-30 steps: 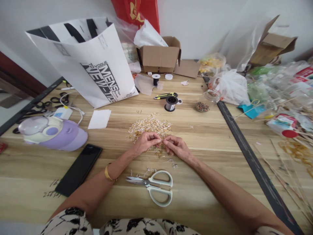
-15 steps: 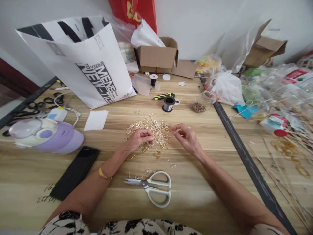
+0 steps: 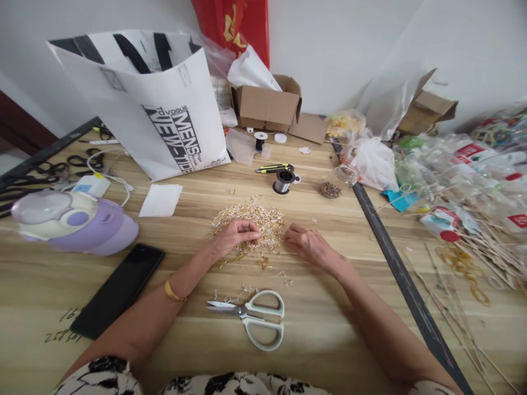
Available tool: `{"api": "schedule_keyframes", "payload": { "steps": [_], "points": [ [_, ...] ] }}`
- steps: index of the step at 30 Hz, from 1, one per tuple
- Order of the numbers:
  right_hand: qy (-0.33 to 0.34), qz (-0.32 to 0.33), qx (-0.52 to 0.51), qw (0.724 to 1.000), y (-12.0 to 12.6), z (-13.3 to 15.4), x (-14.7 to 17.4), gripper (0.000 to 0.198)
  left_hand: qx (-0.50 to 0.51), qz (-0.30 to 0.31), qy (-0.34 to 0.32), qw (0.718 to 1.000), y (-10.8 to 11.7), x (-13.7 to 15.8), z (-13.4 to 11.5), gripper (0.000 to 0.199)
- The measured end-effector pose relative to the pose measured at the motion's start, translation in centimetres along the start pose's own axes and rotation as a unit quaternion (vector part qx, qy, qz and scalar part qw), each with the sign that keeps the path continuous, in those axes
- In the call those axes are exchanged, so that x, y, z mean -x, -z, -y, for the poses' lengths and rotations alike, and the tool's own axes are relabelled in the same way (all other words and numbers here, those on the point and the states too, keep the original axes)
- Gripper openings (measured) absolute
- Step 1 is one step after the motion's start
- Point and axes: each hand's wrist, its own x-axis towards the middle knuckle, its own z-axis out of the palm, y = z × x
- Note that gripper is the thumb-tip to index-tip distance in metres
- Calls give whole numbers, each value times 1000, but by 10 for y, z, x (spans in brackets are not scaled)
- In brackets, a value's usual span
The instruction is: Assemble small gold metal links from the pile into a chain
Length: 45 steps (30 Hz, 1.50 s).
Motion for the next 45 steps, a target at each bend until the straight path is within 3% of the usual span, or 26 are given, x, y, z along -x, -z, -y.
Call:
{"api": "schedule_keyframes", "payload": {
  "steps": [10, 15, 22, 29, 39, 41, 45],
  "points": [
    [13, 53, 47, 997, 4, 7, -7, 14, 28, -8, -2, 1000, -2, 0, -4, 20],
    [46, 47, -53, 996, 10, -3, -7, 10, 48, -22, -4, 999, 0, -2, -1, 21],
    [12, 96, -172, 980, 23, -5, -10, 10, 41, -20, -15, 999, 4, -2, 3, 20],
    [31, 89, -118, 989, 31, -5, -17, 11, 47, -21, -20, 998, 3, -2, 4, 21],
    [45, 117, 36, 991, 49, -3, -21, 18, 73, -21, -20, 997, 2, -3, 6, 22],
    [59, 134, 4, 989, 54, -3, -22, 17, 65, -27, -25, 997, 1, -3, 5, 22],
    [98, 151, -182, 967, 63, -6, -27, 16, 35, -30, -39, 998, -7, -1, 1, 20]
  ]
}}
